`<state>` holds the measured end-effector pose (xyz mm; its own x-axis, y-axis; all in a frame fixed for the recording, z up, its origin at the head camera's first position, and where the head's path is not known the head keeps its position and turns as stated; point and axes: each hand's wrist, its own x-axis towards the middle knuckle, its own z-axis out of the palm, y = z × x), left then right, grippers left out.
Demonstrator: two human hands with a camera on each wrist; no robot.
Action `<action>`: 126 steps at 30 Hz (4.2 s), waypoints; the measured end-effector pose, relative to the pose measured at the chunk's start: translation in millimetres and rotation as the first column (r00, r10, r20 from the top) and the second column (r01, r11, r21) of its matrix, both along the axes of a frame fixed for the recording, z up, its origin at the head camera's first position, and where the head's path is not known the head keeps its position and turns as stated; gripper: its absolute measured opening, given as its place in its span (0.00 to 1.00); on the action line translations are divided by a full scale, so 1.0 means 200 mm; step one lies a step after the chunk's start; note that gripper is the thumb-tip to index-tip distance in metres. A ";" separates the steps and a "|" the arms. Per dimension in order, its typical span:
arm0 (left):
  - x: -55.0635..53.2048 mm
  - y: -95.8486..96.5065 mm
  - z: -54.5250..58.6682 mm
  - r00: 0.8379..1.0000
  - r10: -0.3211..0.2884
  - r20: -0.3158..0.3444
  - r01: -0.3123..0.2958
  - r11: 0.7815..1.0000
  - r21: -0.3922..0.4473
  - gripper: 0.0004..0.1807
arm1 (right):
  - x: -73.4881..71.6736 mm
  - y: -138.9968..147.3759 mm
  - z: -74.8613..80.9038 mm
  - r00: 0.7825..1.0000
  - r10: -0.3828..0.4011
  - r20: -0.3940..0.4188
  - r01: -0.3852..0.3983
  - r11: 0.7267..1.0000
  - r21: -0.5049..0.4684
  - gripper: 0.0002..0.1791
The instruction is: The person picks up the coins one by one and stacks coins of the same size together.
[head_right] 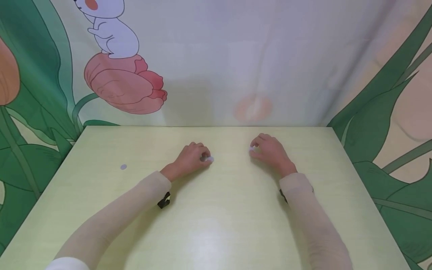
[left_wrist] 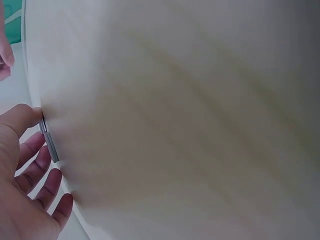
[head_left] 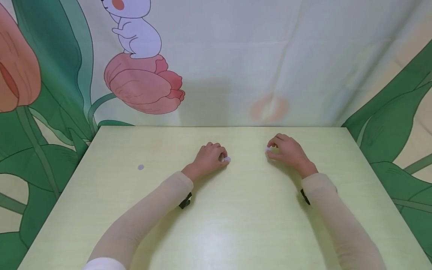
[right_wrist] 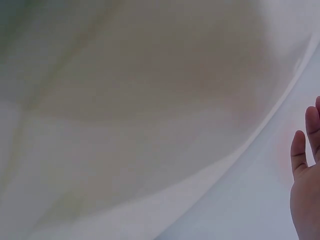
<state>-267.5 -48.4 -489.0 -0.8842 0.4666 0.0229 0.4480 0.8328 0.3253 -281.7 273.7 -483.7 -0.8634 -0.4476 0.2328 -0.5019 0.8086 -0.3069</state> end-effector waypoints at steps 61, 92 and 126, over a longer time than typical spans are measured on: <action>-0.02 -0.02 -0.01 1.000 -0.020 0.016 0.020 0.999 0.032 0.13 | -0.04 -0.47 -0.02 0.964 0.206 0.166 -0.209 0.978 0.000 0.10; -0.01 -0.01 0.01 0.999 -0.021 0.027 0.019 0.999 0.038 0.13 | -0.03 -0.53 -0.03 0.944 0.238 0.230 -0.250 0.968 0.027 0.10; -0.02 -0.01 0.00 1.000 -0.016 0.007 0.016 0.999 0.032 0.14 | -0.03 -0.53 -0.03 0.937 0.264 0.227 -0.276 0.961 0.022 0.12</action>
<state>-271.3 -50.6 -489.8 -0.8768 0.4799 0.0323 0.4589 0.8145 0.3551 -288.4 168.6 -489.2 -0.7352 -0.6775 0.0212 -0.6288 0.6700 -0.3947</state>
